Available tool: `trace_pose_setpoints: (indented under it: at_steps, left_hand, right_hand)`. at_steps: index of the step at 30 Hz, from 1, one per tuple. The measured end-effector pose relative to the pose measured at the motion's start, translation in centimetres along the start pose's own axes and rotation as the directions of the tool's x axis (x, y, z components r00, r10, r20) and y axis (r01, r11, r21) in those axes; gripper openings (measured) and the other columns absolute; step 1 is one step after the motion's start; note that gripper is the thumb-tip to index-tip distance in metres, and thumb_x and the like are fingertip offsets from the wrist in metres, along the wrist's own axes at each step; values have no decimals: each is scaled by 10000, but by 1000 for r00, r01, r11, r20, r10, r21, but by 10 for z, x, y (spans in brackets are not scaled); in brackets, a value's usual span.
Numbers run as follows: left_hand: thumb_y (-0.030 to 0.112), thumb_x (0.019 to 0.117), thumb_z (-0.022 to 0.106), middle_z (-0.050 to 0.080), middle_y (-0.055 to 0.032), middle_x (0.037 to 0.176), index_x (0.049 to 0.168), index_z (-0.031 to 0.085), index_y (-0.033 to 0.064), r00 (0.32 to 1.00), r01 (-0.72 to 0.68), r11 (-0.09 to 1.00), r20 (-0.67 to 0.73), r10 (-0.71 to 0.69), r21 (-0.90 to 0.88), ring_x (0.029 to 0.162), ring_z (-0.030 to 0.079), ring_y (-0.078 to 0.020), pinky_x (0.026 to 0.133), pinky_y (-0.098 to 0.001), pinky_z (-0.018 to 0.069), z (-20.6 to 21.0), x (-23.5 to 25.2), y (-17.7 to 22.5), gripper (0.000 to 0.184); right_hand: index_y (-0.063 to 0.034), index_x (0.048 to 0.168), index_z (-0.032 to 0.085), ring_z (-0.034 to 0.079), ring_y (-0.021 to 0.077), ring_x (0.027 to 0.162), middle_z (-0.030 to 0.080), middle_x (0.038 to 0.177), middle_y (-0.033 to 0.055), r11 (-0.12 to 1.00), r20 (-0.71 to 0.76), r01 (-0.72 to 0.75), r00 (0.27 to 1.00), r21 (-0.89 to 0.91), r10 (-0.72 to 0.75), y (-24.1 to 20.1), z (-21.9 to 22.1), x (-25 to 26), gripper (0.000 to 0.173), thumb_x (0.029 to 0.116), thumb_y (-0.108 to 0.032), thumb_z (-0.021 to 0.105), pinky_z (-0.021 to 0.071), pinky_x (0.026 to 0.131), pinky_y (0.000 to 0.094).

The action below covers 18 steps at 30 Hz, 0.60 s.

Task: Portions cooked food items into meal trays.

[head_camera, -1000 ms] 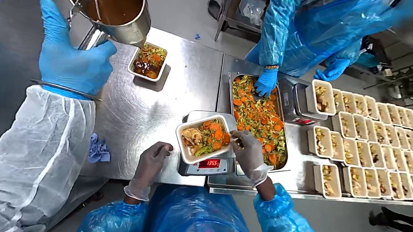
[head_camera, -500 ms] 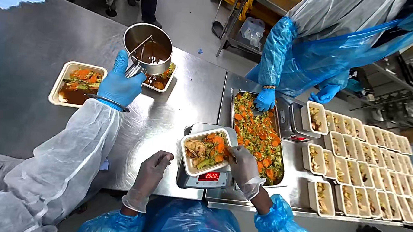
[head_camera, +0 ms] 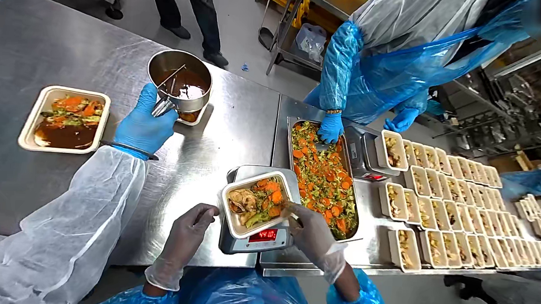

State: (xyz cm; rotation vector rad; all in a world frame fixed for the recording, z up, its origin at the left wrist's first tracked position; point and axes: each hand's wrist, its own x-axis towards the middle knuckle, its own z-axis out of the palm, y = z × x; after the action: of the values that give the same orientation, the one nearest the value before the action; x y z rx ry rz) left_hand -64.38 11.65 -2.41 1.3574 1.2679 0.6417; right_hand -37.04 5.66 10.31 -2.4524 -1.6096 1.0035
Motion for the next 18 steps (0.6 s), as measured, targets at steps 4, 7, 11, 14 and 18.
trace_pose_setpoints:
  at_steps: [4, 7, 11, 14, 18]
  left_hand:
    - [239, 1028, 543, 730, 19, 973, 1061, 720, 132, 992, -79, 996, -98, 83, 51, 853, 693, -99, 775, -315, 589, -3, -3, 14, 209]
    - [232, 1021, 546, 722, 20, 975, 1076, 713, 120, 974, -168, 982, -141, 179, 87, 851, 684, -86, 771, -295, 584, 3, -2, 30, 209]
    - [215, 1025, 548, 725, 12, 981, 1077, 716, 111, 968, -195, 975, -138, 208, 102, 870, 693, -92, 792, -306, 595, 5, 5, 34, 204]
    - [227, 1031, 536, 728, 1, 1006, 1084, 714, 106, 979, -155, 984, -124, 165, 88, 895, 697, -114, 812, -333, 594, 0, 3, 28, 222]
    - [262, 1038, 529, 734, 15, 1024, 1104, 709, 123, 986, -103, 992, -127, 112, 76, 905, 700, -110, 822, -327, 591, -5, -3, 20, 237]
  right_hand:
    - [-224, 1297, 712, 634, 158, 644, 708, 815, 46, 987, -195, 13, 981, 163, 19, 27, -10, -1, 341, 985, -115, 627, 562, 644, 405]
    - [-210, 1322, 688, 606, 172, 588, 676, 760, 54, 982, -217, 76, 975, 175, -37, 37, 3, 11, 374, 972, -94, 630, 551, 589, 410]
    - [-181, 1329, 682, 645, 213, 672, 723, 956, 85, 986, -247, 120, 965, 116, -89, 38, 19, 19, 406, 935, -86, 662, 579, 662, 466]
    - [-137, 1213, 726, 668, 187, 721, 721, 890, 70, 985, -116, 60, 992, 164, -41, 29, 15, 7, 269, 965, -133, 623, 578, 713, 412]
    - [-174, 1185, 738, 651, 90, 661, 706, 790, -3, 915, -61, 42, 998, 402, -19, 29, 14, -4, 238, 1003, -139, 588, 567, 664, 301]
